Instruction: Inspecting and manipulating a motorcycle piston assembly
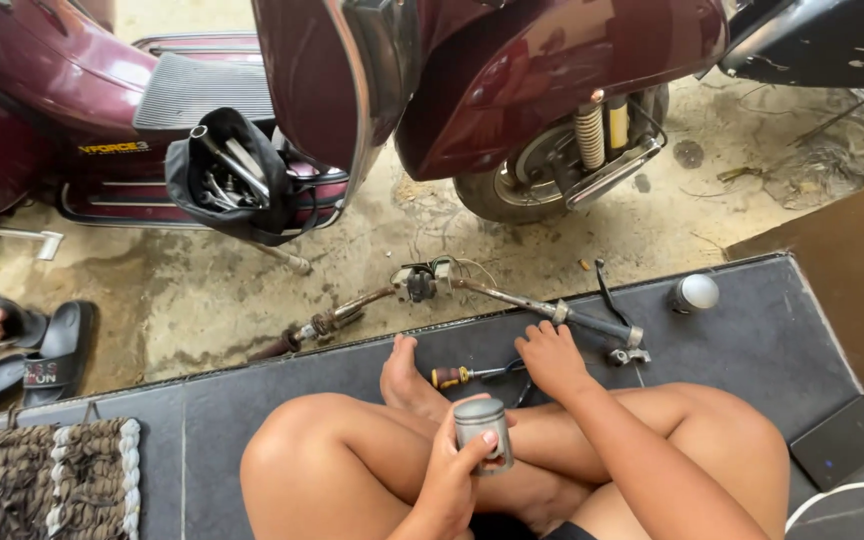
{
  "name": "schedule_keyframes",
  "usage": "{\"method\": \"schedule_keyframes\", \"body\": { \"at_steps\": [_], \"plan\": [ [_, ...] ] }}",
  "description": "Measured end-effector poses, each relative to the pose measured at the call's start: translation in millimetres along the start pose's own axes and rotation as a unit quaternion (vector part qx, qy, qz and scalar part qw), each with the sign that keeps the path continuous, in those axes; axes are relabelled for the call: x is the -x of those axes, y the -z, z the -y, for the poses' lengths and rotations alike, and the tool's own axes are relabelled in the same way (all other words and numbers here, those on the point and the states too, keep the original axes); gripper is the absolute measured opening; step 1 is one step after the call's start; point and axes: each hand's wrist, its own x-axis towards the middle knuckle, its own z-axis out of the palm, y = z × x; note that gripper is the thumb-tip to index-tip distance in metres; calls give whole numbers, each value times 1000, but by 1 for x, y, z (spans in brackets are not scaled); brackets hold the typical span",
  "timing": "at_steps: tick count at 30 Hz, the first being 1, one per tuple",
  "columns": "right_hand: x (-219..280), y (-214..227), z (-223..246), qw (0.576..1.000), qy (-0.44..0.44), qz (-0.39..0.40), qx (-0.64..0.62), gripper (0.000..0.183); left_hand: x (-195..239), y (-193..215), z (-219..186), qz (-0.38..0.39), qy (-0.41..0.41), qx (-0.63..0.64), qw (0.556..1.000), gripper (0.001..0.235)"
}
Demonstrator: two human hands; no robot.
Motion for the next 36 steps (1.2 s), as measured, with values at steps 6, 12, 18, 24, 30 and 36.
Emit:
{"method": "schedule_keyframes", "body": {
  "at_steps": [6, 12, 18, 24, 30, 36],
  "plan": [
    [26, 66, -3, 934, -142, 110, -307, 16, -7, -16, -47, 34, -11, 95, 995, 53],
    [53, 92, -18, 873, -209, -14, -441, 22, -28, -14, -52, 113, -94, 41, 988, 47],
    [86, 119, -20, 812, -240, -131, -516, 19, -15, -2, -32, 87, -47, 43, 994, 54],
    [104, 170, 5, 785, -95, -258, -554, 32, -20, -11, -20, 130, -127, 104, 978, 62],
    [102, 192, 50, 810, -6, -321, -491, 40, -18, -8, -18, 115, -187, 10, 976, 61],
    [88, 185, 45, 796, 3, -356, -489, 42, -27, 5, -15, 105, -211, -25, 972, 61]
  ]
}}
